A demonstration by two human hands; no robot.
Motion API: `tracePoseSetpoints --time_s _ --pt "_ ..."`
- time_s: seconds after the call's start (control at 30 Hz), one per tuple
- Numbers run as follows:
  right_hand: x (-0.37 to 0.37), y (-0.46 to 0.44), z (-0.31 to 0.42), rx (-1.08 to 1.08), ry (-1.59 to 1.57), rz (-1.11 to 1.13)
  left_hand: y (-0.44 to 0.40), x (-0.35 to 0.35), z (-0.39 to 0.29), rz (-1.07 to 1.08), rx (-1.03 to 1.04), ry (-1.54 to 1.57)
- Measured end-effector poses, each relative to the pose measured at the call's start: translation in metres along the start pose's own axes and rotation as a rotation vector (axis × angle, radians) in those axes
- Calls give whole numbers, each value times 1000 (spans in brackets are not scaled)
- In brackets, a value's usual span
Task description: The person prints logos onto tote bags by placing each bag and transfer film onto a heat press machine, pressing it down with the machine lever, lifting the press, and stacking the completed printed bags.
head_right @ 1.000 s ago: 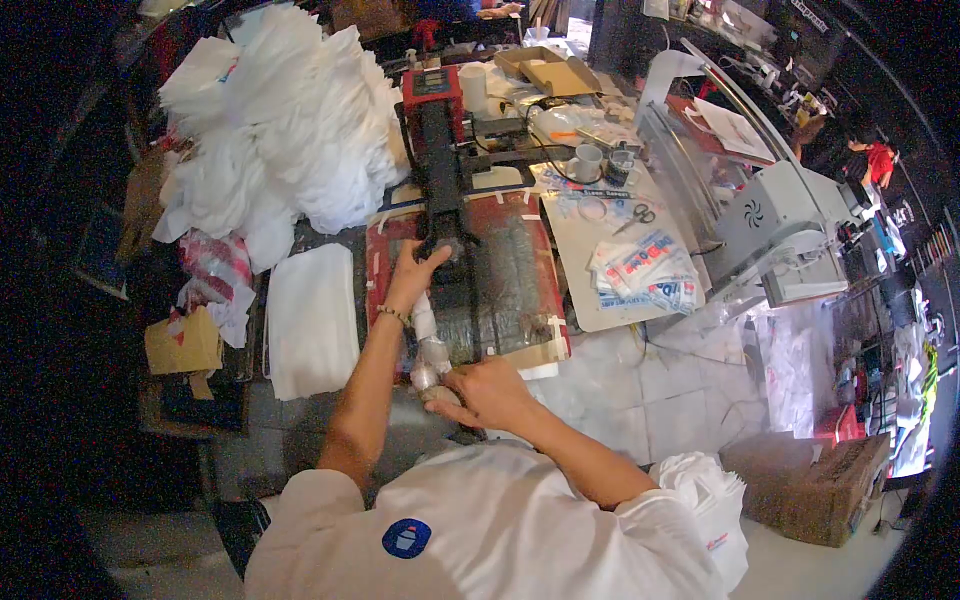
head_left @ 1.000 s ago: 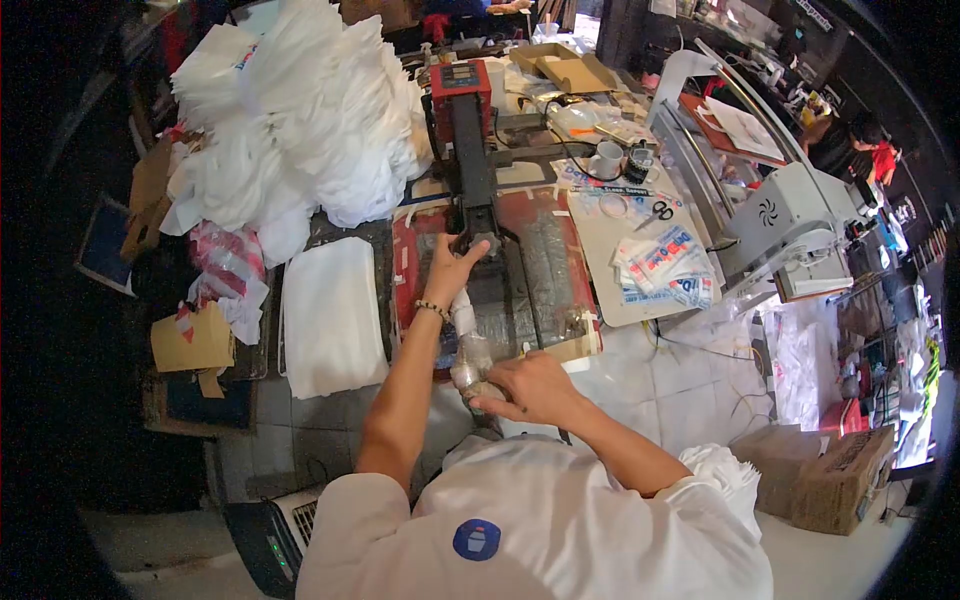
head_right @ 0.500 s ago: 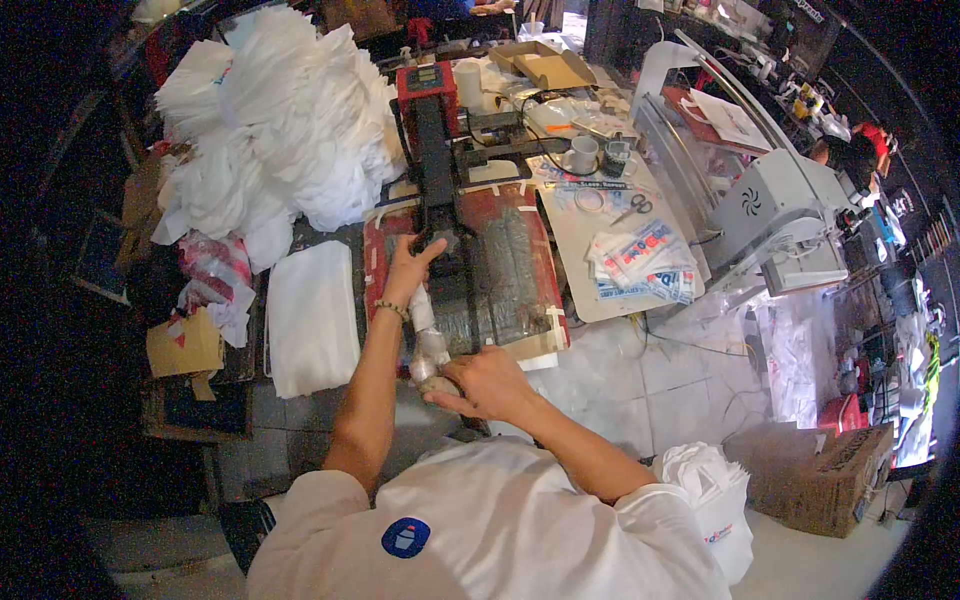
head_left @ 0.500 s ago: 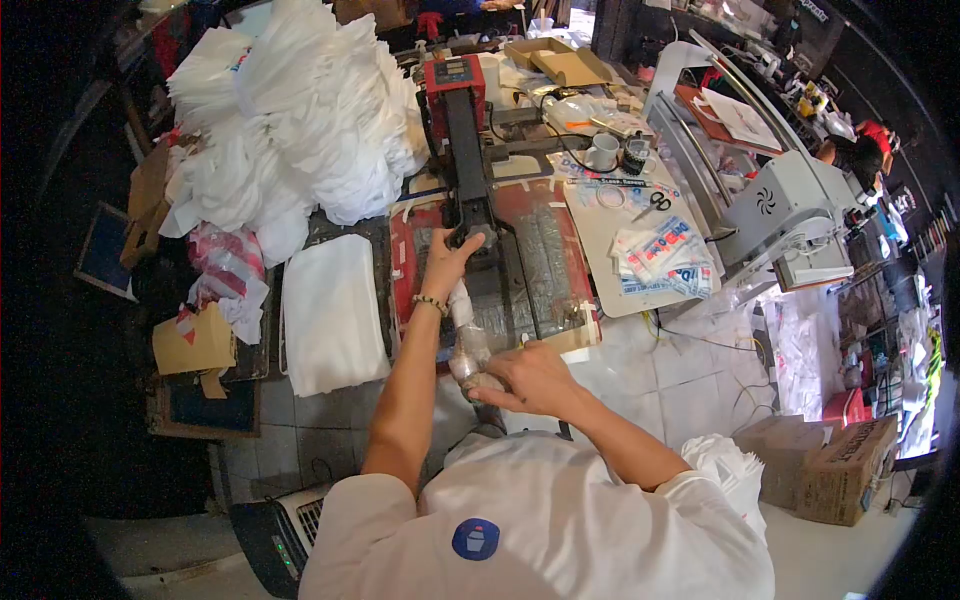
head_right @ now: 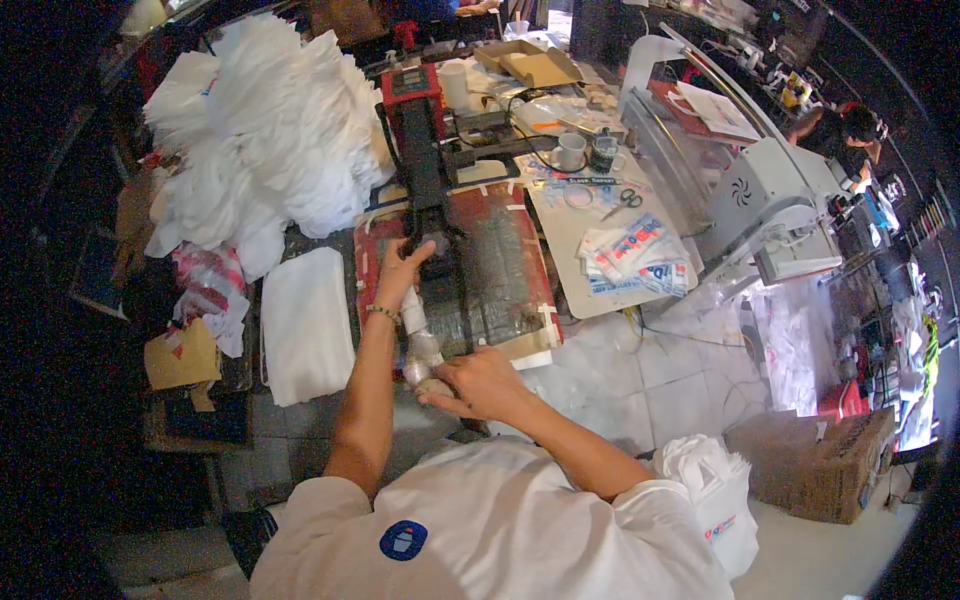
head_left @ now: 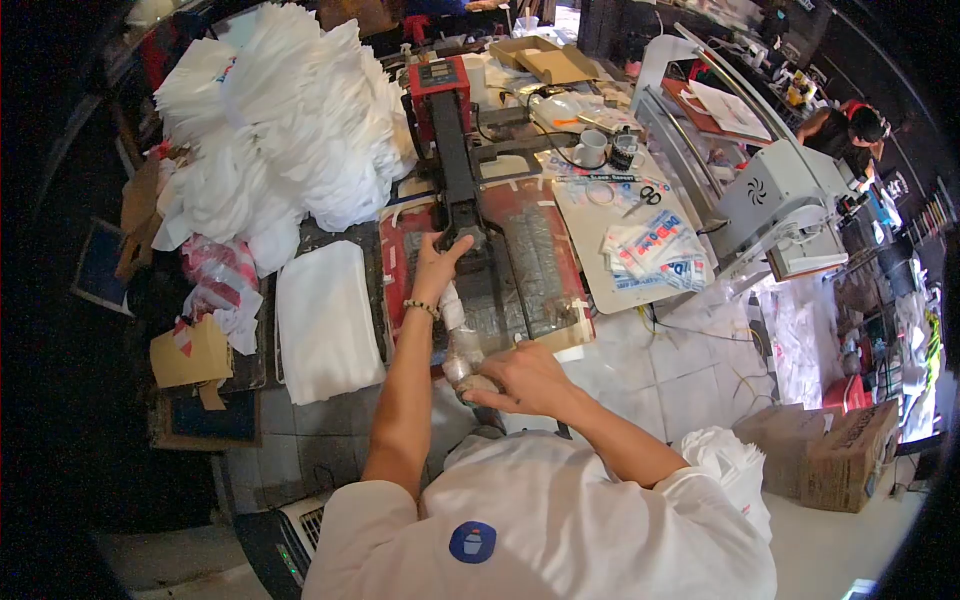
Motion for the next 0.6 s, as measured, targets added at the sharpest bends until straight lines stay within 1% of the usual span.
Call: tracePoseSetpoints --time_s 0.2,0.4,0.5,0.57,0.6 --pt "-4 -2 4 31 5 36 -4 0 3 -1 26 -4" --pt "-2 -1 3 33 14 35 -2 1 4 4 -6 9" --pt "7 1 4 33 68 23 -10 3 8 1 46 30" --pt "7 2 10 24 171 -131 -11 0 5 -11 64 9" --pt "7 0 11 23 170 -130 -11 -3 -1 -12 63 9"
Point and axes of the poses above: each hand's wrist, its own y-axis away from the middle knuckle, its own x-axis out of the palm, z = x × y, the point moved 7 cm from there along -y, towards the middle knuckle, and after that the axes turned 5 degrees about -y, right-handed, at the moved point
